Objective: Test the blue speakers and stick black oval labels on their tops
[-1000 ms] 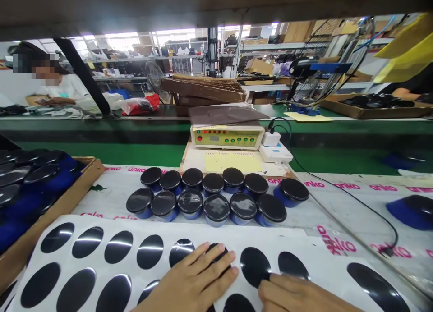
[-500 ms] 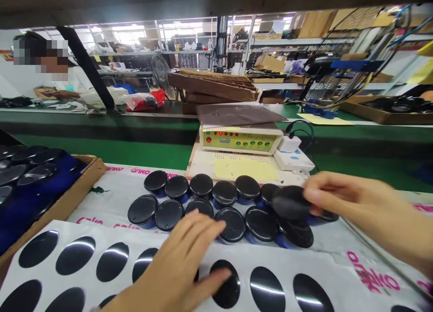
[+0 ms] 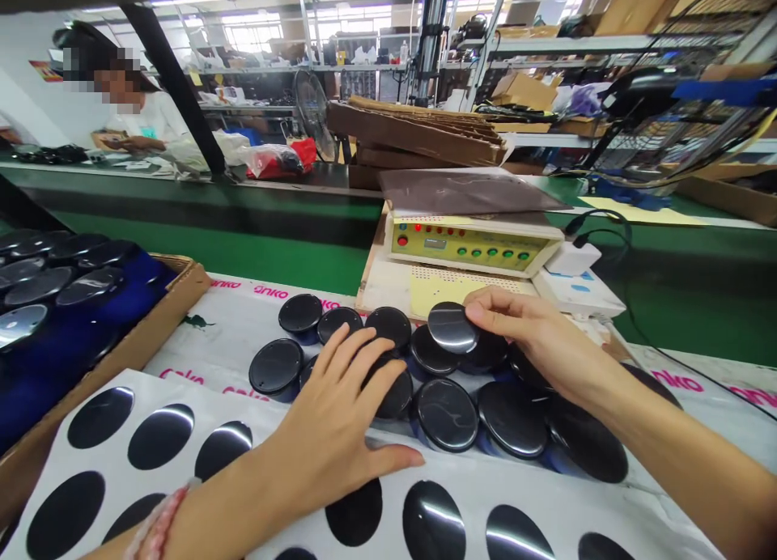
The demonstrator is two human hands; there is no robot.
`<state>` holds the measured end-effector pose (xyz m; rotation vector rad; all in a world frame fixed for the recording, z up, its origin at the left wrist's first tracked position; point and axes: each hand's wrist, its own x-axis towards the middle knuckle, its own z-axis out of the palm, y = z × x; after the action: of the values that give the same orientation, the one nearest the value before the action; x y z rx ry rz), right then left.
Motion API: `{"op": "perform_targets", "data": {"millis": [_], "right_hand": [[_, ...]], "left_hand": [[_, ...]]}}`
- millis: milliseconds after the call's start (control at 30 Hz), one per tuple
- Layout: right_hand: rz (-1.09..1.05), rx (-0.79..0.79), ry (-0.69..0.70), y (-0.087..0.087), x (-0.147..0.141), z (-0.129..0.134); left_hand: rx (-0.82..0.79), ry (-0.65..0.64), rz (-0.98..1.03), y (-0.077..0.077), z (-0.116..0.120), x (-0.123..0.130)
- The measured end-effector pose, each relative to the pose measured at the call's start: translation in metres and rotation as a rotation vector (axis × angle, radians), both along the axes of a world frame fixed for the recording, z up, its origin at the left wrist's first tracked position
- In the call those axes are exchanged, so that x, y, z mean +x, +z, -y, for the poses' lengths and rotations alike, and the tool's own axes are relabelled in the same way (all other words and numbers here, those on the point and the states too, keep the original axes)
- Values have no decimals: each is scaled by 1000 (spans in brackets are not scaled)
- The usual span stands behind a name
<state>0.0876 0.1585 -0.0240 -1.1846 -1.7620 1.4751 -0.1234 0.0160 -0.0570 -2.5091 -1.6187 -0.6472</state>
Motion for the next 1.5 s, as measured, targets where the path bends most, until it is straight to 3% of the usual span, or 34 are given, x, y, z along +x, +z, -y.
{"op": "perform_targets", "data": {"millis": [200, 400, 533, 667, 833, 967, 1200, 1500], "right_hand": [[133, 198, 115, 0, -20, 17], [185, 257, 125, -16, -48, 33], [82, 223, 21, -10, -49, 20], [-94, 65, -110, 8, -47, -4], [-169, -5, -104, 13, -64, -21], [-19, 8, 24, 4, -79, -23], [96, -53, 183, -11, -75, -20], [145, 116, 235, -20, -67, -21]], "left_hand": [[111, 173, 3, -4, -2, -16], [124, 170, 65, -19, -3, -13], [112, 168, 90, -3, 1, -28], [102, 295, 52, 20, 6, -67], [20, 280, 11, 22, 7, -95], [-67, 193, 16, 13, 5, -80], [-30, -16, -118, -1, -2, -49], [11, -18, -170, -14, -7, -41]]}}
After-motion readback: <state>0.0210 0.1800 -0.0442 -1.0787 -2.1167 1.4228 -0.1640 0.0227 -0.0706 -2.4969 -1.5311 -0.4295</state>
